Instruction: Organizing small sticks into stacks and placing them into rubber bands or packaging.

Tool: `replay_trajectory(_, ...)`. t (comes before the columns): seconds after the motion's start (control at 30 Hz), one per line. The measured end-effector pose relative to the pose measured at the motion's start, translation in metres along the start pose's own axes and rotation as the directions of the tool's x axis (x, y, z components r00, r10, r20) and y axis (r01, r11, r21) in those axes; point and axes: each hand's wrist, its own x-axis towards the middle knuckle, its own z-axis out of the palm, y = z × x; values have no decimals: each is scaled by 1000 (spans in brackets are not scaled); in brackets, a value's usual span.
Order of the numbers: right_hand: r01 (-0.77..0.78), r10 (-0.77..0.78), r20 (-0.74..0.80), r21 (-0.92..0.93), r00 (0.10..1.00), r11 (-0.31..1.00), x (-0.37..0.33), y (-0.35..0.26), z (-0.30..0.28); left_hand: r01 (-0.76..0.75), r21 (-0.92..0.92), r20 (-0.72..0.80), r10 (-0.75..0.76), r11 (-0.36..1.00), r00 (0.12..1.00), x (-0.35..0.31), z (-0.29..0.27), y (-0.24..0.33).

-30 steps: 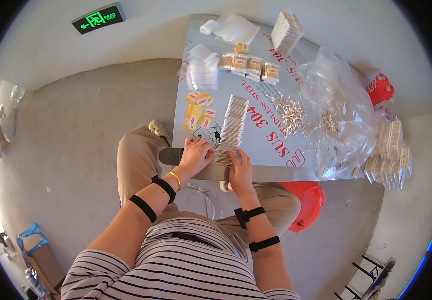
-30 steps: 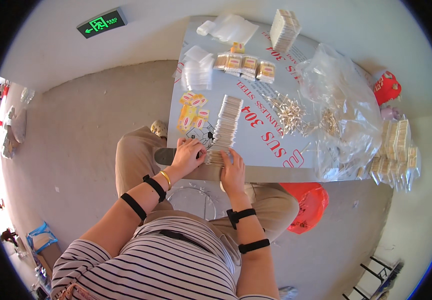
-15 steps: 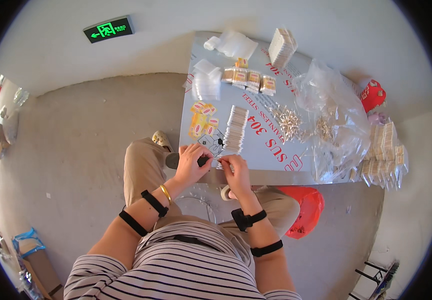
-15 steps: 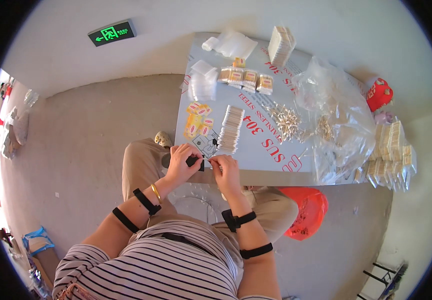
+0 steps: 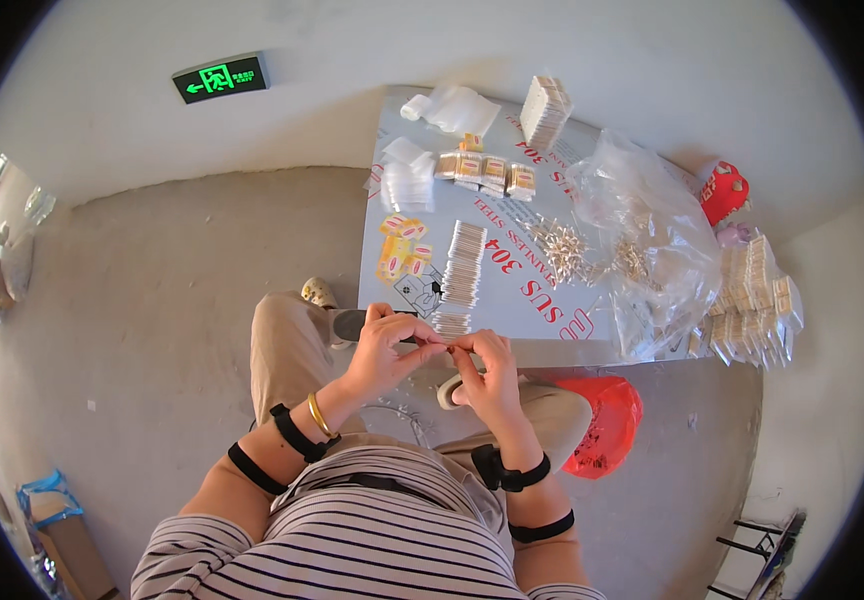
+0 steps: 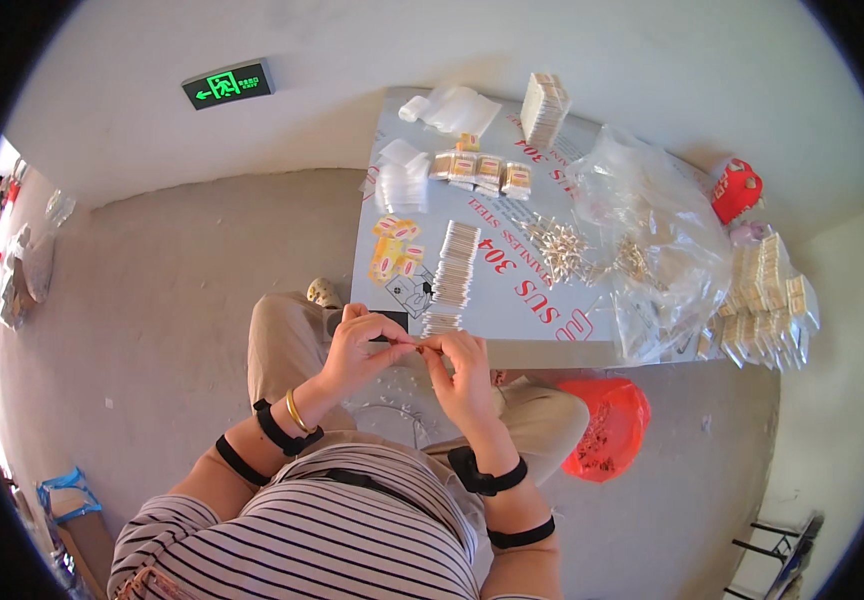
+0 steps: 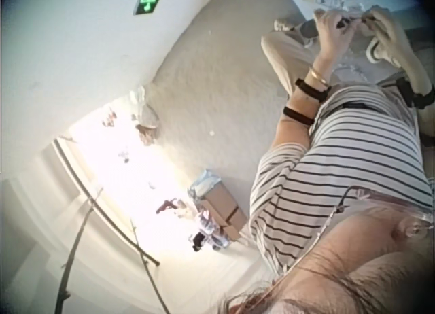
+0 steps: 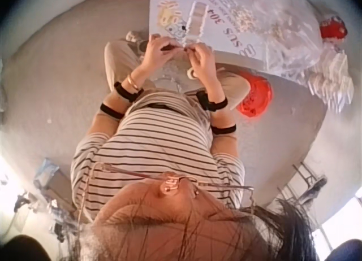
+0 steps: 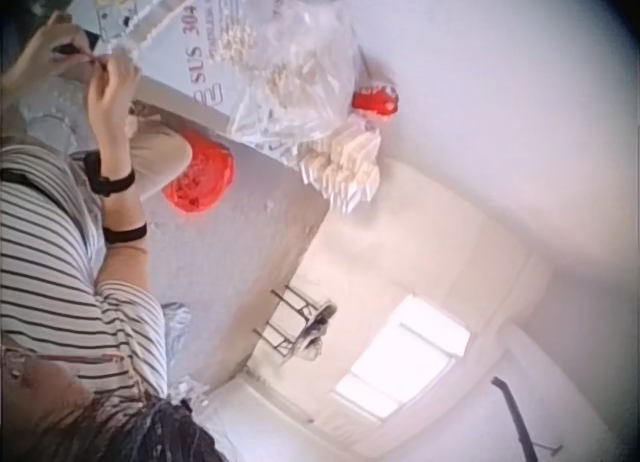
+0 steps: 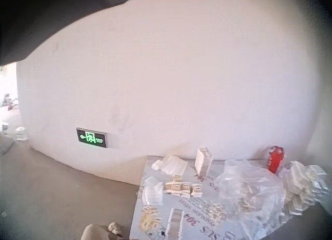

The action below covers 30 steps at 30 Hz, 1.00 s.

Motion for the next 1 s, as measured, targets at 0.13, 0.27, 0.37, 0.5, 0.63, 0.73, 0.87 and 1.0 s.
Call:
replay_trajectory(0.13,16,-20,-59,-74,998,997,-11,-10,-8,127,-103,-32,-131,987,991,-8,7,11)
replay_trajectory(0.27,13,-24,-133,-81,991,997,-20,-10,-13,250,-187,-13,-257,950,966,-11,14,16)
replay_trajectory(0.37,-19,8,-194,-56,981,998,-24,-10,-20,356,-410,13,-385,840,923,-13,16,11)
replay_trajectory(0.5,-67,61,-223,-21,973,997,-30,-6,-33,367,-475,83,-374,800,924,-7,17,16)
replay_trajectory(0.63,-73,69,-221,-9,973,997,-33,-8,-37,358,-514,140,-336,779,932,-6,24,24)
replay_trajectory(0.73,-65,60,-224,-13,973,998,-34,-12,-36,331,-420,153,-294,845,943,-4,28,29)
replay_trajectory(0.87,-26,15,-226,-47,974,999,-34,-12,-34,242,-282,130,-213,928,968,-3,29,28)
replay_trajectory(1.0,-4,-8,-199,-60,980,998,-37,-10,-37,159,-215,108,-138,964,985,1,27,41)
